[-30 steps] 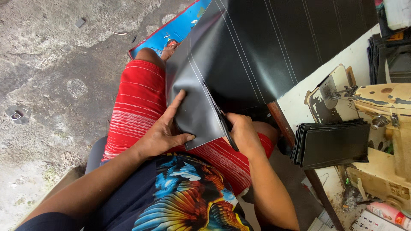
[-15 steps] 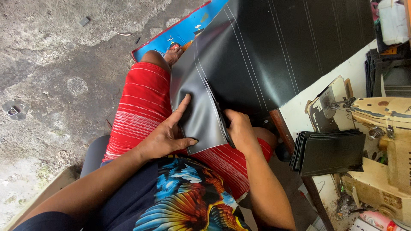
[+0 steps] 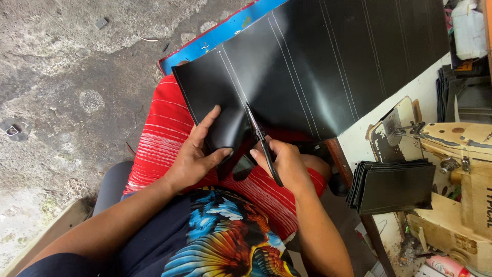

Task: The person cuts several pieces of black leather using scissors, placing the finished strips on a stack near a sewing machine.

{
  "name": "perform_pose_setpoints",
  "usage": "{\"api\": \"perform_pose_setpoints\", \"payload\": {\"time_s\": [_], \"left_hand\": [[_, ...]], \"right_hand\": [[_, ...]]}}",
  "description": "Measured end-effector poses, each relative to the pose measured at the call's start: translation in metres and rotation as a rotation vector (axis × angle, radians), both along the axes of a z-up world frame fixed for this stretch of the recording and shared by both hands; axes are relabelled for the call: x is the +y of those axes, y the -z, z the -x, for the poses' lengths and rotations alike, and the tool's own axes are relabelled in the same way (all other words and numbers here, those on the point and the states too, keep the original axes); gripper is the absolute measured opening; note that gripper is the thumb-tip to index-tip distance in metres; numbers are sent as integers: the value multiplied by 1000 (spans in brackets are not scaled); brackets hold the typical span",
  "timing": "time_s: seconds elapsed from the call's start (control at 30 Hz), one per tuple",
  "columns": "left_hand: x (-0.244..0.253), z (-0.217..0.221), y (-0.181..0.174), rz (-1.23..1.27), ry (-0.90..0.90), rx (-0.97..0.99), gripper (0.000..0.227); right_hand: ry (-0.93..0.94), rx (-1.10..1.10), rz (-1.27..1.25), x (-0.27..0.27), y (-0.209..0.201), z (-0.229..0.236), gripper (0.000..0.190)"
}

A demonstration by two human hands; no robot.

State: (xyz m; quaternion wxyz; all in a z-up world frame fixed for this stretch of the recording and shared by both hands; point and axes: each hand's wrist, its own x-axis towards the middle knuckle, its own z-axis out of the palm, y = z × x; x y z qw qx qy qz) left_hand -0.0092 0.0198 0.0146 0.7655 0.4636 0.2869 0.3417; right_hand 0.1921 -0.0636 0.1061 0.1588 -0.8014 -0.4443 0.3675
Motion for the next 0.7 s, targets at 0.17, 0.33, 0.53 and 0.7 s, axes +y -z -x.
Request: {"api": "perform_pose_setpoints", "payload": {"time_s": [0.17,0.33,0.53,0.7], "left_hand": [[-1,1,0,-142,-15,108,88],[0,5,-5,-176,-43,140,87],[5,3,17,-157,-146,155,53],[14,2,22,-170,-116,141,60]], "right_hand": [[-28,14,-6,0,19,-6,34],[-39,11,21,6,14,0,36],[-21,45,17,6,11,1,36],[-31,14,26,8,4,4,36]]}}
